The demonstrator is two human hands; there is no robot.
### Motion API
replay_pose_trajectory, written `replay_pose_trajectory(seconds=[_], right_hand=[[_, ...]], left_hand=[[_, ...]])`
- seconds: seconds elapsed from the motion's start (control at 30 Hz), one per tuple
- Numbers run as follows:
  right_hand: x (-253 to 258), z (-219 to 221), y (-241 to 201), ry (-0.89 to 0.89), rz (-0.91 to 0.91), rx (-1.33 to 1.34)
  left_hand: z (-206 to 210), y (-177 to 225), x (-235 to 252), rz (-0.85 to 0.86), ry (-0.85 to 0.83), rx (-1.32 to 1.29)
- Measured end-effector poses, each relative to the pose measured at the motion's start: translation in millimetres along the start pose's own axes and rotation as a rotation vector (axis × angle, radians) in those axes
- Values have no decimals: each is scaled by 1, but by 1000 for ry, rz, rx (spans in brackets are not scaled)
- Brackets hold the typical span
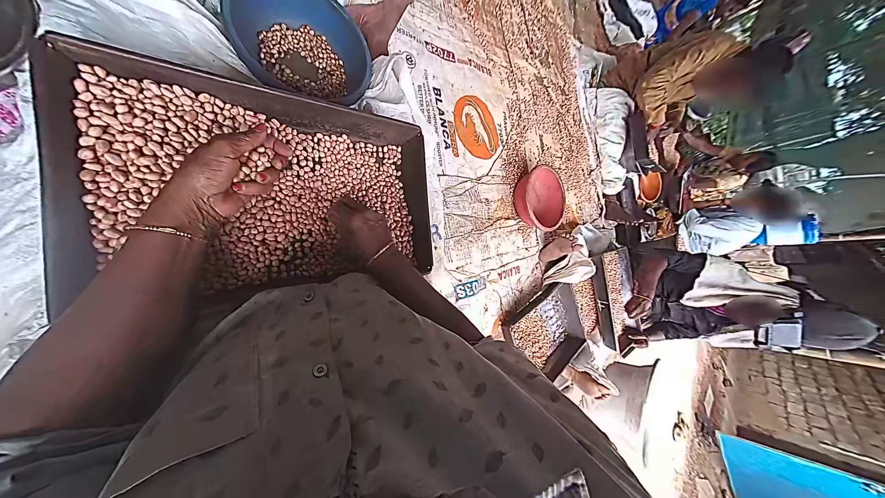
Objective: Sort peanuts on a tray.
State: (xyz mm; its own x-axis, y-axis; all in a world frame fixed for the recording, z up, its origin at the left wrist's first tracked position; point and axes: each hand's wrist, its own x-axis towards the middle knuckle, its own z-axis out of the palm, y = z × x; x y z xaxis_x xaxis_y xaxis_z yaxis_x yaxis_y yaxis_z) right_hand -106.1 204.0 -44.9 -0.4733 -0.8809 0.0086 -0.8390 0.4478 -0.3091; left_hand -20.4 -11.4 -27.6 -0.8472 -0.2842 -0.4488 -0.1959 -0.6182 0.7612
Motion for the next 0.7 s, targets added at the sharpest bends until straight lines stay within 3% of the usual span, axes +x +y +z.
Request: replay_pose_trajectory(seconds=[0.13, 0.2, 0.27, 0.37, 0.47, 0.6, 0.7], right_hand=[[10, -29, 10, 282, -50, 509], [11, -47, 6, 295, -99, 793], [12, -60, 13, 312, -98, 869], [7, -61, 48, 366, 62, 661], [-4, -53, 69, 266, 166, 320], [-11, -36, 68, 76, 172, 156], [-9, -38, 67, 240, 230, 146]], left_hand=[[8, -8, -2, -88, -145, 230], [12, -16, -2, -144, -234, 287], [14, -25, -1, -116, -376, 258], [15, -26, -1, -66, -451, 243], [14, -16, -3, -6, -299, 207], [4, -8, 1, 59, -159, 70], [2, -5, -2, 94, -104, -7]])
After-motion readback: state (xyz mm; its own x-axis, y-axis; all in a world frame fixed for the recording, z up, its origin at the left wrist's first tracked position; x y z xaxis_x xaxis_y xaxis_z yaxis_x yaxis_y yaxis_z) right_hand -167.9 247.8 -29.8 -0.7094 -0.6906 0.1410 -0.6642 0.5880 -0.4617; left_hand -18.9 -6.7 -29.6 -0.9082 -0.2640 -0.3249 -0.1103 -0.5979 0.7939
